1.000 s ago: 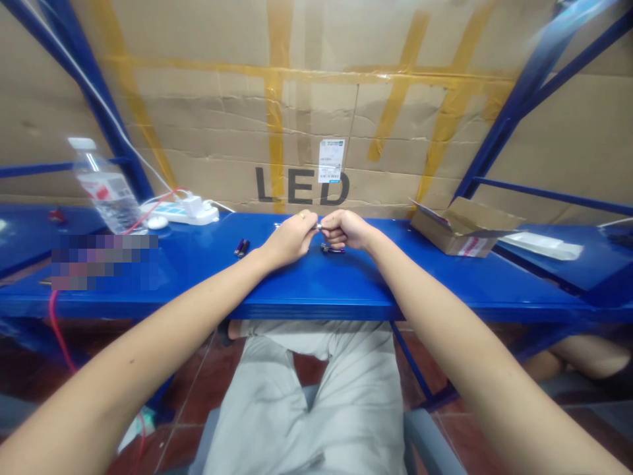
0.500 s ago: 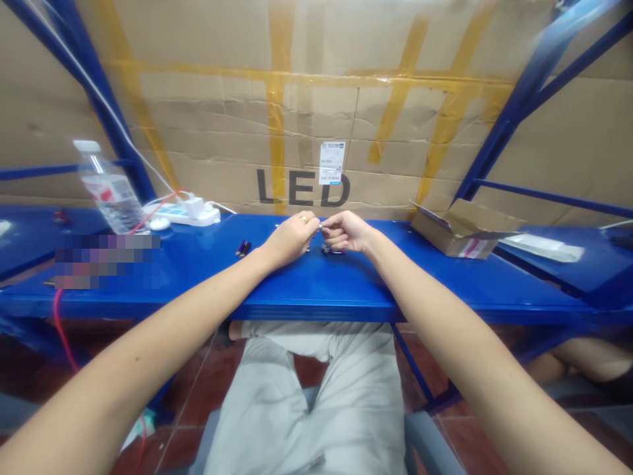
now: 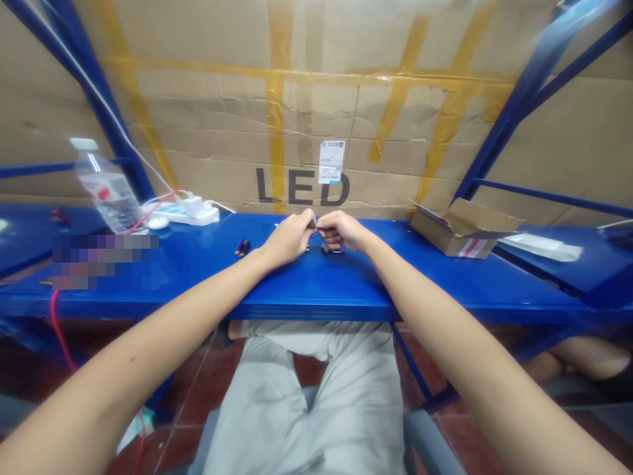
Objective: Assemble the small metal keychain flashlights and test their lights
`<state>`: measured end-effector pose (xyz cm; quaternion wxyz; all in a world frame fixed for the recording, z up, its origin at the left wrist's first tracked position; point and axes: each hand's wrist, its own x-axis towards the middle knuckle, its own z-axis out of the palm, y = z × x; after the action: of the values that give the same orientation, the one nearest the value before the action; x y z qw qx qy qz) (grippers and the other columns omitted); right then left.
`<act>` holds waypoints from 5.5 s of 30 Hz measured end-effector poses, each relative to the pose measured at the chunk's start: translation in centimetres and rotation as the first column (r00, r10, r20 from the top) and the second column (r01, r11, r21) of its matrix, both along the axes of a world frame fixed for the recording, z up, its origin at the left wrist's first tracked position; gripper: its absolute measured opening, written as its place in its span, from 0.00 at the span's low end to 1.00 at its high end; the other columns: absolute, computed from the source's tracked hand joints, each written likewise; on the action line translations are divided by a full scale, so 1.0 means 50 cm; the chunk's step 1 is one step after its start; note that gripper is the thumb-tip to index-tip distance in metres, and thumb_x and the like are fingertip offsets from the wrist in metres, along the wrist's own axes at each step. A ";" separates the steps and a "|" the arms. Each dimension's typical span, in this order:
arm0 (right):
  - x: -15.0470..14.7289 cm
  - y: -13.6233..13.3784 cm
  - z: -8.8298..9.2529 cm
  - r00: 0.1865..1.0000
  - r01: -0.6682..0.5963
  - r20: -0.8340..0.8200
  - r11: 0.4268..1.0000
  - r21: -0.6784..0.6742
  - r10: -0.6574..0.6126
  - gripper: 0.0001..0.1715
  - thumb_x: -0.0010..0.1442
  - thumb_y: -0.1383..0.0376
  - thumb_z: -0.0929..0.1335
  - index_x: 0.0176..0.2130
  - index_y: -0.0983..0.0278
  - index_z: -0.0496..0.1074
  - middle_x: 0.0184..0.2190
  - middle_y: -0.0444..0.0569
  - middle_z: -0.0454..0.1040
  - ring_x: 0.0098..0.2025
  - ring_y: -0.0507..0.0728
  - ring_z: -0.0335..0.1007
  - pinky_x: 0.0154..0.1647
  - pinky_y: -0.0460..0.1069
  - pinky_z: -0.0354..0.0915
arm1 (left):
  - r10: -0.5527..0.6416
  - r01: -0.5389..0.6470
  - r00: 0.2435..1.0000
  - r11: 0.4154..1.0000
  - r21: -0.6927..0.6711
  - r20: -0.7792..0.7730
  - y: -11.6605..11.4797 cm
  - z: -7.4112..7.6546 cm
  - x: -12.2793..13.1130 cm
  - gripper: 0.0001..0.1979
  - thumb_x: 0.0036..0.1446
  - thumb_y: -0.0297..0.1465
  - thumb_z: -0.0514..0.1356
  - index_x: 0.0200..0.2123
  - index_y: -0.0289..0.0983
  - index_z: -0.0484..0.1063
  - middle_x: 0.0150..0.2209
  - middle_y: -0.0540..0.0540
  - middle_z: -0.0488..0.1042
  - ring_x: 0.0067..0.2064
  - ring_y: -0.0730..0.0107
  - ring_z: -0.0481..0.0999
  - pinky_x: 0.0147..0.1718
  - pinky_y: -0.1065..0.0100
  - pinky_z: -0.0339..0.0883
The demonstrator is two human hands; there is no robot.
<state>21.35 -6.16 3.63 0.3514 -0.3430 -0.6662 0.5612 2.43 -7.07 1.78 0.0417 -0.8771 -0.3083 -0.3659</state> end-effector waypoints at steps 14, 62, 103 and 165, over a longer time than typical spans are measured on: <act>0.058 0.037 0.018 0.745 0.312 0.336 0.746 0.589 -0.577 0.09 0.57 0.67 0.67 0.28 0.67 0.74 0.23 0.48 0.71 0.27 0.52 0.64 0.33 0.47 0.62 | 0.063 -0.050 0.988 0.995 -0.091 0.140 0.030 -0.001 0.002 0.07 0.65 0.30 0.53 0.46 0.38 0.65 0.44 0.39 0.77 0.45 0.58 0.76 0.44 0.58 0.69; -0.089 0.071 -0.046 0.701 -0.178 0.526 0.595 0.783 -0.482 0.13 0.60 0.74 0.64 0.34 0.66 0.77 0.32 0.50 0.79 0.33 0.54 0.69 0.36 0.46 0.57 | 0.280 -0.280 0.959 0.914 -0.292 -0.043 0.101 0.002 -0.123 0.06 0.54 0.27 0.62 0.33 0.40 0.80 0.37 0.43 0.82 0.41 0.56 0.78 0.45 0.61 0.67; -0.071 0.031 -0.025 0.723 -0.092 0.391 0.482 0.872 -0.569 0.17 0.64 0.61 0.68 0.49 0.68 0.72 0.46 0.58 0.77 0.48 0.61 0.72 0.48 0.51 0.62 | 0.145 0.120 0.848 0.884 -0.452 0.510 0.088 0.005 -0.073 0.11 0.45 0.34 0.69 0.32 0.35 0.74 0.25 0.49 0.74 0.29 0.68 0.72 0.33 0.65 0.65; -0.099 -0.018 -0.043 0.662 -0.206 0.451 0.434 0.877 -0.598 0.17 0.65 0.70 0.62 0.51 0.69 0.72 0.51 0.59 0.76 0.51 0.60 0.72 0.53 0.52 0.64 | 0.371 0.680 0.404 0.490 -0.545 0.836 0.082 -0.007 -0.058 0.23 0.57 0.41 0.49 0.34 0.32 0.78 0.35 0.34 0.81 0.35 0.57 0.80 0.34 0.60 0.72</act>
<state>16.42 -7.05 1.51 0.2545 -0.3822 -0.8825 -0.1014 -0.46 -2.95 1.43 -0.6096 -0.4549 -0.3114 -0.5696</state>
